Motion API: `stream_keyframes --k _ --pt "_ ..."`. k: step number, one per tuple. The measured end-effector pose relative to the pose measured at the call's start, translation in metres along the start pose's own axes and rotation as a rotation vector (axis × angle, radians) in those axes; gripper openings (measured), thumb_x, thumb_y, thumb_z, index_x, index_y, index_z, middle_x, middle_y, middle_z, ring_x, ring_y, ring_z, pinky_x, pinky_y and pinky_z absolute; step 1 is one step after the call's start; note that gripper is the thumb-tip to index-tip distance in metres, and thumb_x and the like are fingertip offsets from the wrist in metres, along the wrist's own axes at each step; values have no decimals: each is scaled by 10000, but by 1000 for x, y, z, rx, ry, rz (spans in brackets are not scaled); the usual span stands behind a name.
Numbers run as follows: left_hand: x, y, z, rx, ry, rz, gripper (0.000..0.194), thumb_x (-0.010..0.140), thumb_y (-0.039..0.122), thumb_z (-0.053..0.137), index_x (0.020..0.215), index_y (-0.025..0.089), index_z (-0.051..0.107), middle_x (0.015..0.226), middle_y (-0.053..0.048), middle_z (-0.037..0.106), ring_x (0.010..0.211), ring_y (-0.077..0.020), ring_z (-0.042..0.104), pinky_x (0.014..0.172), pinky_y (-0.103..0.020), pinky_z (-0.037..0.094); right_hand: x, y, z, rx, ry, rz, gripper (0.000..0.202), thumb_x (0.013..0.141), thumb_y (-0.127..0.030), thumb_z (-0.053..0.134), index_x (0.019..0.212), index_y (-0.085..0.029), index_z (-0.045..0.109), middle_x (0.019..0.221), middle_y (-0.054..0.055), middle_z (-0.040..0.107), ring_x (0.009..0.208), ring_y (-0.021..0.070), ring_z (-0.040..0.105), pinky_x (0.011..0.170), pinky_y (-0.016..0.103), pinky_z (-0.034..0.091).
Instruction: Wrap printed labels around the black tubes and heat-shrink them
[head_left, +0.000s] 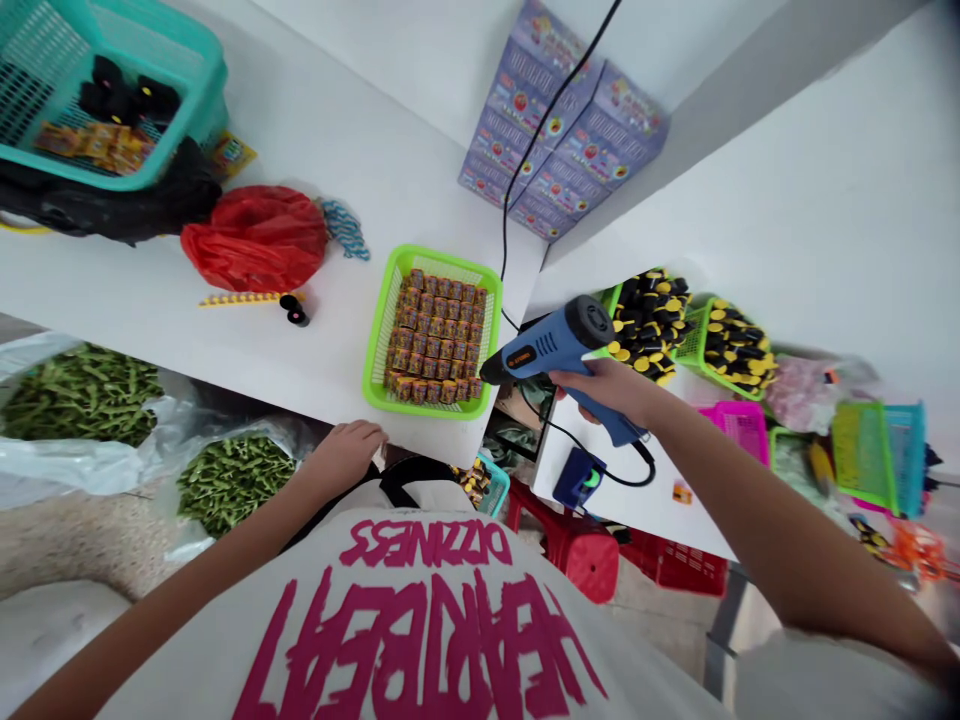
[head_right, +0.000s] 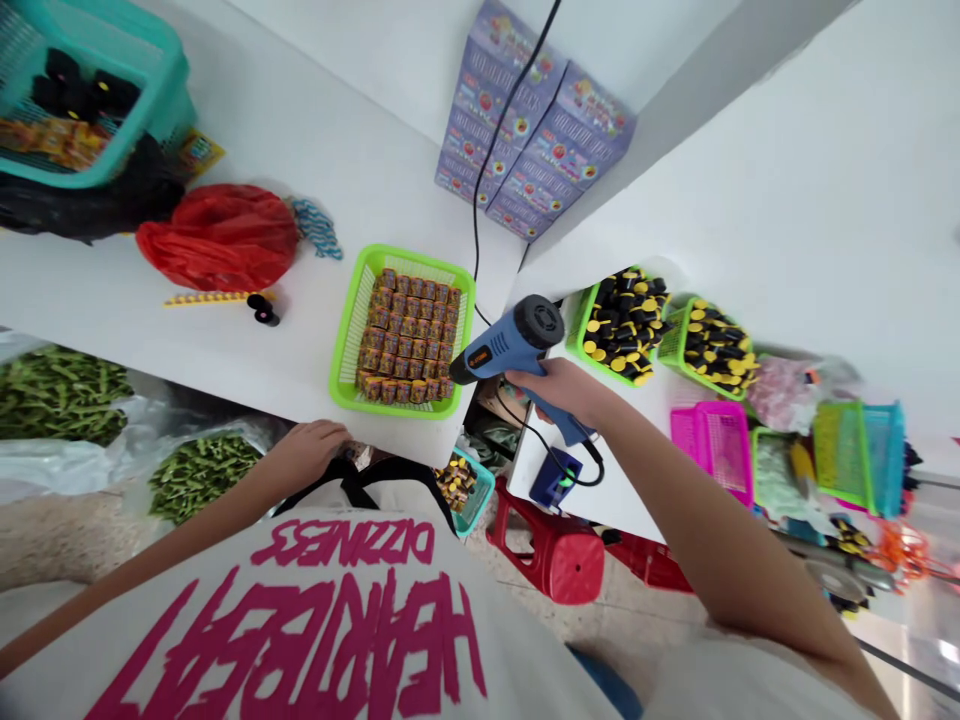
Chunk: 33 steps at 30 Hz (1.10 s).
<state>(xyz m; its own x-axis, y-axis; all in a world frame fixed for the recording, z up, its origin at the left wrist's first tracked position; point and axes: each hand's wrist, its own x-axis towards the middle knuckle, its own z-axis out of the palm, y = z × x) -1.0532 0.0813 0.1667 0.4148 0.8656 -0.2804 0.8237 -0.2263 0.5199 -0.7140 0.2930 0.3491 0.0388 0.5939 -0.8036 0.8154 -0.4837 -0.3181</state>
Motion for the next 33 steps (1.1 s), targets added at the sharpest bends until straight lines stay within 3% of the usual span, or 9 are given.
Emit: stream_keyframes --k 5,9,12,15,19,23,28,33 --pt "36 18 6 160 175 77 484 954 153 346 1406 191 514 1465 -114 481 1384 -272 396 1038 -508 316 -19 25 25 176 11 18 402 769 -544 693 821 -149 639 424 -12 526 364 116 489 372 221 378" --pt "41 8 20 219 248 29 500 1009 258 295 1504 231 363 1491 -109 436 1412 -295 354 1041 -553 252 -32 46 55 375 44 -5 424 745 -563 704 858 -163 627 459 -12 558 358 118 479 375 240 380" --pt "23 -10 23 257 349 -1 472 1001 307 372 1470 275 420 1494 -95 431 1390 -314 384 1058 -544 205 -40 57 76 450 36 27 414 764 -567 685 848 -167 624 470 -2 576 367 121 485 385 244 391" --pt "-9 -25 18 274 460 -26 446 961 309 485 1405 276 484 1492 -82 440 1385 -314 390 1084 -515 175 -43 59 98 457 -3 30 431 777 -591 655 824 -163 633 430 -10 541 364 124 482 382 239 381" --pt "-55 -37 15 254 572 -89 444 905 275 583 1337 260 478 1448 -81 507 1407 -279 355 1087 -470 214 -32 51 133 478 -38 -56 429 755 -583 669 815 -159 645 466 -16 549 372 112 477 377 233 380" --pt "-89 -40 28 257 612 -168 372 886 276 611 1238 233 497 1422 -129 529 1366 -293 403 1056 -479 259 -11 32 159 433 -58 -112 402 787 -566 633 839 -168 650 453 -23 552 370 124 507 392 237 418" --pt "-111 -32 45 182 533 -348 278 919 317 542 1167 194 561 1418 -160 522 1342 -314 417 1059 -497 264 3 1 160 370 -86 -141 354 794 -530 648 783 -176 642 430 -17 553 363 123 518 371 216 405" --pt "-118 -24 50 139 486 -455 285 934 335 502 1163 181 569 1417 -183 505 1321 -343 426 1045 -534 274 3 -18 152 336 -97 -159 345 832 -514 612 781 -173 623 423 -19 550 336 104 481 367 210 401"
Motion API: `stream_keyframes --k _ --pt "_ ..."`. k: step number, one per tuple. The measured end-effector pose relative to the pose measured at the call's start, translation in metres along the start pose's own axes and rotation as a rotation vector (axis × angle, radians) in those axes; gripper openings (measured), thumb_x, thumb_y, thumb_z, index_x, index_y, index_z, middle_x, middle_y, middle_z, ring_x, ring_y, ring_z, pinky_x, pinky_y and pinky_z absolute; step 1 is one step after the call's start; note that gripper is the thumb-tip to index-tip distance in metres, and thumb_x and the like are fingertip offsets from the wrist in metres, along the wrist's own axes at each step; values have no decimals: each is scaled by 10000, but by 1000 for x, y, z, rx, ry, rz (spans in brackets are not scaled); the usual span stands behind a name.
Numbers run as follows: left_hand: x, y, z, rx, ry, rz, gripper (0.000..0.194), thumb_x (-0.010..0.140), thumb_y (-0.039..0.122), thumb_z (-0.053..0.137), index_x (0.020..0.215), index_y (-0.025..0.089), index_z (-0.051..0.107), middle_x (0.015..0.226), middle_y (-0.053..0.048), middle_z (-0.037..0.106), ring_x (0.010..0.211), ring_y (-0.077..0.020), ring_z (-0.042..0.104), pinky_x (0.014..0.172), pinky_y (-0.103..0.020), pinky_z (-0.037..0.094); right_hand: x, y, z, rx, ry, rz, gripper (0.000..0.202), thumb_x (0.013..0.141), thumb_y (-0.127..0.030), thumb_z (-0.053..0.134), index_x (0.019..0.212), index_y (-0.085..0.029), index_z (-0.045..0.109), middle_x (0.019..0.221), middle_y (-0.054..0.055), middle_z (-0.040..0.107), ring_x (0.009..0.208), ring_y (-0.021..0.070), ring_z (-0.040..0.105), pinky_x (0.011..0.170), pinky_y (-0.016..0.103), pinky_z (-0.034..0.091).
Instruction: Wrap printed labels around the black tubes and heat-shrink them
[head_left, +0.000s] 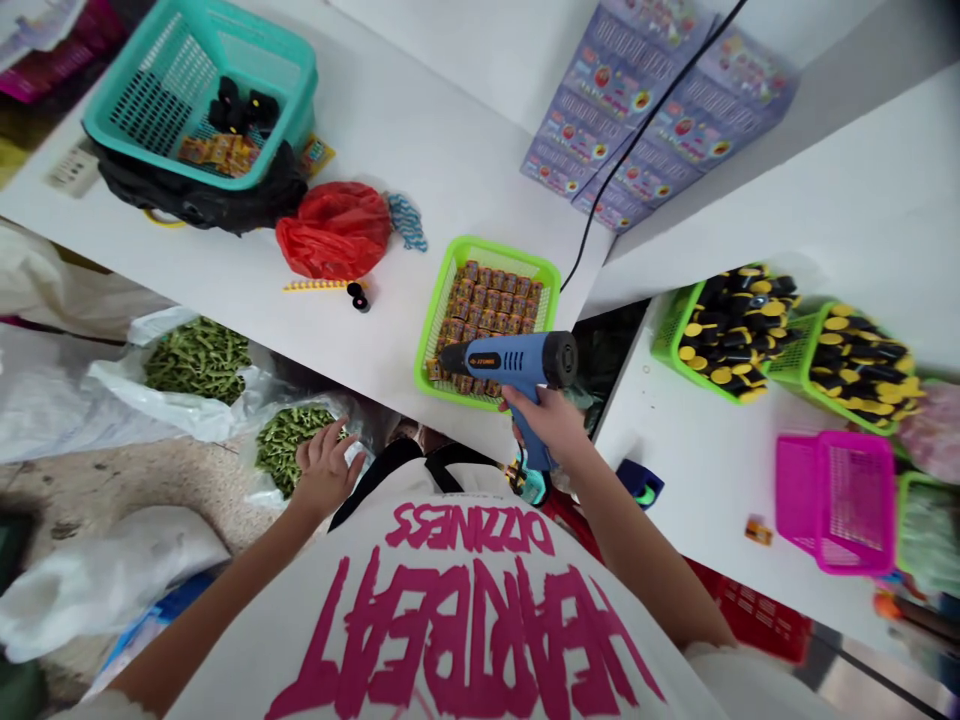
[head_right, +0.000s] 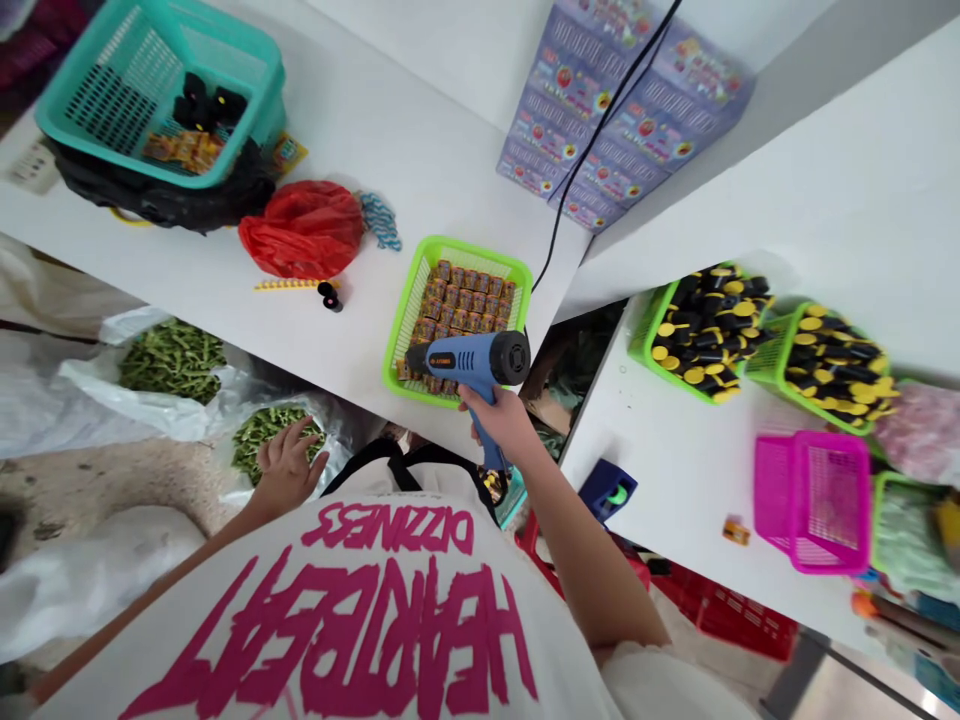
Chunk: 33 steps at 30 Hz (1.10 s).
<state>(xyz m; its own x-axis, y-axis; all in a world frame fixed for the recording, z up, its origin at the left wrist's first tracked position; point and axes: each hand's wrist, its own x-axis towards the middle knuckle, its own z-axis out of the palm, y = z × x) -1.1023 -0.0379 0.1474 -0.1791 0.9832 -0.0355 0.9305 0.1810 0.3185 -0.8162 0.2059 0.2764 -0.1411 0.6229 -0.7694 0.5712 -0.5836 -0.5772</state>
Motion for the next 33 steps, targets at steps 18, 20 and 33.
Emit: stream_keyframes --k 18,20,33 --pt "124 103 36 -11 -100 450 426 984 383 414 1400 391 504 1511 -85 424 1339 -326 407 1066 -544 211 -75 49 -71 78 351 62 414 769 -580 666 870 -181 623 498 -1 591 392 154 503 401 289 424" --pt "132 105 45 -37 -137 466 458 992 397 391 1448 405 432 1545 -64 375 1373 -326 373 1075 -553 194 -79 45 -70 103 370 64 404 763 -576 676 855 -186 619 452 -11 559 378 156 492 406 292 424" --pt "53 2 8 73 23 298 381 927 394 539 1295 328 610 1443 -151 464 1308 -347 436 1053 -506 255 -51 49 -24 41 161 42 366 758 -543 676 800 -181 643 576 10 635 410 123 512 417 255 425"
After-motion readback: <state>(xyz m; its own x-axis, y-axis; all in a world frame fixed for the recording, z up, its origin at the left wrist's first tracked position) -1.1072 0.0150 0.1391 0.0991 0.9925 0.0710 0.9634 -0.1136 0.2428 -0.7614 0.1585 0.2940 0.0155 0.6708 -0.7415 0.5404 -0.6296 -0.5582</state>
